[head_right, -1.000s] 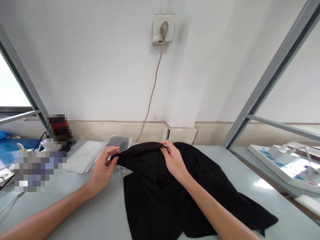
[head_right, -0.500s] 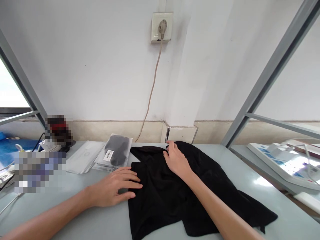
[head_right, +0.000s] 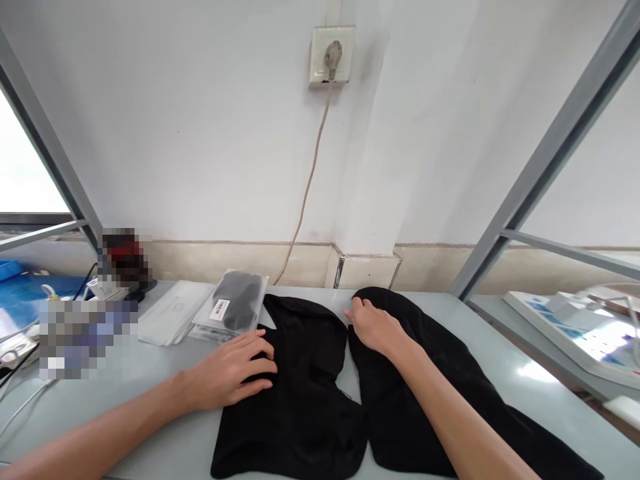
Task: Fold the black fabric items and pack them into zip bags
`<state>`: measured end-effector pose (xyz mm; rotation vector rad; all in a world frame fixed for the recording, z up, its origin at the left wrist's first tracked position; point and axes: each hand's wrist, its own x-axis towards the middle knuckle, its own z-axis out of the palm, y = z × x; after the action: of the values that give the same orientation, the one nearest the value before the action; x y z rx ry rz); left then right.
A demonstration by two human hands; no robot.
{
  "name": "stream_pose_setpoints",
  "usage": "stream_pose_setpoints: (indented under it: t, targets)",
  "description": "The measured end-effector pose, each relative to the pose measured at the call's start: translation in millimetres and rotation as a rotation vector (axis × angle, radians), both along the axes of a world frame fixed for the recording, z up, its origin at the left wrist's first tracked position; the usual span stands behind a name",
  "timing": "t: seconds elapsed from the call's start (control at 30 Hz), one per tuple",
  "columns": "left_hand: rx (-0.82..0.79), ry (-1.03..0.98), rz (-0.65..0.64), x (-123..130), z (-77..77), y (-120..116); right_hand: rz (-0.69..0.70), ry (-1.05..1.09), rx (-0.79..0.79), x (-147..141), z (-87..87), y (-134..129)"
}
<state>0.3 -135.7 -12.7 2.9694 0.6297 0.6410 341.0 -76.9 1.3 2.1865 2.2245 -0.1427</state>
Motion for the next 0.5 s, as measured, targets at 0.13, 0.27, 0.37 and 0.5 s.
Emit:
stream_pose_setpoints:
  t: [0.13, 0.27, 0.37, 0.5]
  targets:
    - [-0.131, 0.047, -0.062, 2.2, 2.2, -5.8, 0.02, -0.046, -0.001, 4.1, -1.0, 0.0]
    - [-0.228, 0.06, -0.066, 3.4, 5.1, -9.3, 0.025, -0.093, 0.047, -4.5, 0.6, -3.6]
    - [-0.248, 0.062, -0.054, 3.1, 5.6, -10.1, -0.001, -0.122, 0.117, -14.7, 4.2, -9.8]
    - [-0.249, 0.074, -0.034, 3.1, 3.1, -10.4, -0.054, -0.077, 0.026, -16.6, 6.8, -18.0]
